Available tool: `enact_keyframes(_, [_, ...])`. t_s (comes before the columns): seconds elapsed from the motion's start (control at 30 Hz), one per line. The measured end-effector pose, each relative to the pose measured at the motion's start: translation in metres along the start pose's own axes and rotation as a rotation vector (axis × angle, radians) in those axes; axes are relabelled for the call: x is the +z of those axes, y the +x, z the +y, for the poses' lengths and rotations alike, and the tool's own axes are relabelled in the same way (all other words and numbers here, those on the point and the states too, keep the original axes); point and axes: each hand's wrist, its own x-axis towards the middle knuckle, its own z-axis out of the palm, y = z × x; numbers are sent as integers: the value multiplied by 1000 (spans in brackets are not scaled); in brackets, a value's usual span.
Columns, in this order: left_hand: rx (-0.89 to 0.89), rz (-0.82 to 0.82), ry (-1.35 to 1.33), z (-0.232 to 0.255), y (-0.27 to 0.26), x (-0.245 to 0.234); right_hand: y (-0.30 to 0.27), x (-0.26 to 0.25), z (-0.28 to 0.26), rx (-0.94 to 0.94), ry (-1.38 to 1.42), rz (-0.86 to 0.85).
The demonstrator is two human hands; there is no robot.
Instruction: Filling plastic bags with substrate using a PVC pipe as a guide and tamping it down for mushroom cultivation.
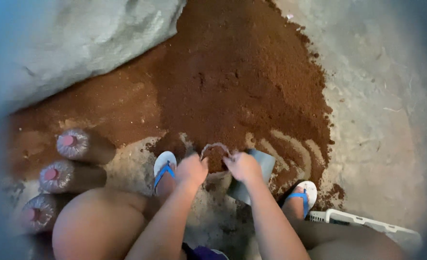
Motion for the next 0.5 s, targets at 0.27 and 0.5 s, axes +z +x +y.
enact_keyframes(0.27, [74,-190,83,-18,8,16,24,17,61,-44,94,-247])
enact_keyframes(0.5, [87,-99,31,-2,-10,-19,29,32,57,-61,48,37])
